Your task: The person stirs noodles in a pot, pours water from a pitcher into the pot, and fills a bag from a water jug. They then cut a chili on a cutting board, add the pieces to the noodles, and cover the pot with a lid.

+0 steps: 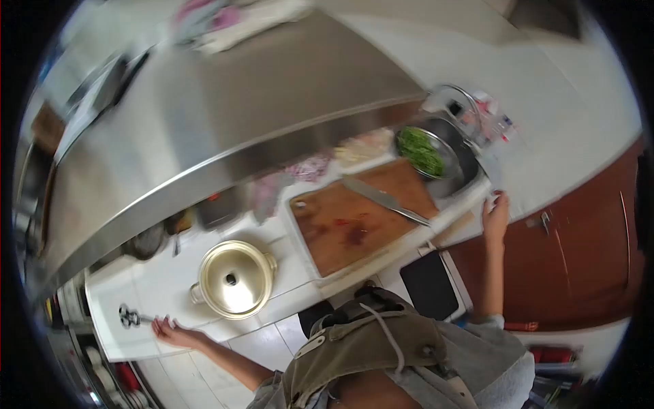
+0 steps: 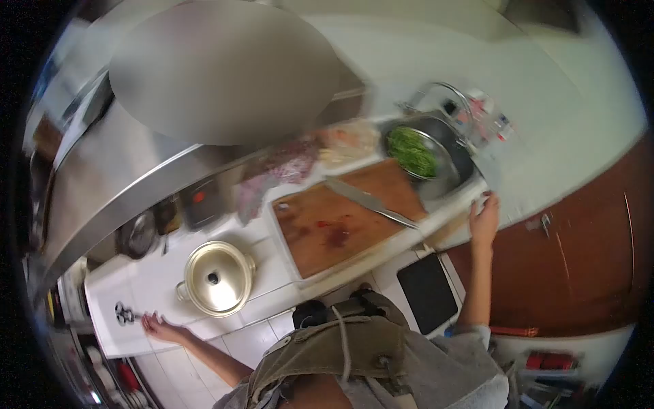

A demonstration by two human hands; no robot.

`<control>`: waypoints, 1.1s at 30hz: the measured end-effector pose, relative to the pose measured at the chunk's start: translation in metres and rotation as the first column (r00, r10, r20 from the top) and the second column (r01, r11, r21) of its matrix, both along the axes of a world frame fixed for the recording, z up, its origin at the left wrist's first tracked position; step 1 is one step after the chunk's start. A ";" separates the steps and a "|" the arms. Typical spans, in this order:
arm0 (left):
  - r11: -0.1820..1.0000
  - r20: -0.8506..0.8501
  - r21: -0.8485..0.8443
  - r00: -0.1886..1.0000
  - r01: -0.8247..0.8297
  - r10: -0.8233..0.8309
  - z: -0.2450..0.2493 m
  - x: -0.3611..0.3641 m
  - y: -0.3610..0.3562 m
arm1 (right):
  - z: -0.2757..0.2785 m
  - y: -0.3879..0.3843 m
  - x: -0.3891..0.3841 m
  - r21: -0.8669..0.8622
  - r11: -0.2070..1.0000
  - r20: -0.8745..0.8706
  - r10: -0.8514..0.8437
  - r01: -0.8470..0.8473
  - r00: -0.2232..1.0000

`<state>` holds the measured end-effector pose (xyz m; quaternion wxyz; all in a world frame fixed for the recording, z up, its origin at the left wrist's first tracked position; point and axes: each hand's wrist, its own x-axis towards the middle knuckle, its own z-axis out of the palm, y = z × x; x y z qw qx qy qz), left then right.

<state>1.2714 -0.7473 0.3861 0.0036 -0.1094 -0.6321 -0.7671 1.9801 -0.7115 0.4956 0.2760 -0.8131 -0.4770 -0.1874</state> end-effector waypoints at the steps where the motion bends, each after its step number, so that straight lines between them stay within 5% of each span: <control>1: 1.000 -0.058 -0.010 0.998 -0.030 0.029 0.007 0.007 0.000 | 0.018 -0.025 0.037 0.004 0.990 0.011 -0.142 0.142 0.990; 7: 0.975 -0.169 0.197 0.976 -0.103 0.138 0.029 0.116 -0.017 | 0.050 -0.167 0.291 0.202 0.836 0.222 -0.547 0.511 0.807; 10: 0.976 -0.176 0.171 0.970 -0.137 0.167 0.016 0.209 -0.039 | 0.075 -0.210 0.397 0.206 0.660 0.098 -0.748 0.722 0.656; 12: 0.980 -0.141 0.141 0.977 -0.140 0.160 -0.022 0.257 -0.050 | 0.095 -0.219 0.454 0.192 0.688 0.047 -0.719 0.700 0.694; 17: 0.996 -0.048 0.075 0.998 -0.040 0.044 0.009 0.383 -0.069 | 0.118 -0.206 0.576 0.085 0.795 -0.024 -0.601 0.600 0.799; 19: 0.989 -0.131 0.146 0.991 -0.015 0.034 0.037 0.397 -0.075 | 0.098 -0.193 0.643 0.206 0.897 0.300 -0.439 0.392 0.847; 21: 0.992 -0.243 0.127 0.969 -0.015 0.046 0.060 0.406 -0.087 | 0.084 -0.182 0.667 0.131 0.913 0.337 -0.407 0.386 0.849; 22: 0.997 -0.243 0.064 0.968 -0.047 0.061 0.077 0.419 -0.096 | 0.063 -0.187 0.720 -0.044 0.886 0.618 -0.338 0.461 0.710; 23: 0.992 -0.271 0.118 0.959 -0.054 0.084 0.083 0.427 -0.106 | 0.035 -0.191 0.785 -0.029 0.912 0.704 -0.272 0.410 0.655; 24: 0.992 -0.264 0.100 0.959 -0.078 0.103 0.103 0.450 -0.113 | 0.046 -0.182 0.767 -0.037 0.809 0.714 -0.389 0.586 0.582; 26: 0.985 -0.236 0.124 0.960 -0.122 0.148 0.097 0.452 -0.131 | 0.047 -0.175 0.769 0.077 0.839 0.506 -0.498 0.539 0.704; 27: 0.984 -0.225 0.135 0.964 -0.116 0.144 0.092 0.449 -0.139 | 0.048 -0.172 0.767 0.093 0.771 0.673 -0.515 0.630 0.530; 28: 0.983 -0.225 0.123 0.960 -0.138 0.163 0.092 0.455 -0.146 | 0.049 -0.170 0.776 0.059 0.751 0.723 -0.486 0.658 0.490; 29: 0.976 -0.163 0.163 0.971 -0.146 0.172 0.093 0.456 -0.153 | 0.047 -0.166 0.786 0.193 0.865 0.495 -0.493 0.463 0.716; 30: 0.978 -0.172 0.110 0.966 -0.177 0.194 0.096 0.460 -0.162 | 0.048 -0.155 0.782 0.091 0.706 0.665 -0.568 0.702 0.485; 33: 0.971 -0.238 0.082 0.942 -0.223 0.236 0.096 0.436 -0.204 | 0.050 -0.141 0.775 0.325 0.828 0.523 -0.560 0.457 0.643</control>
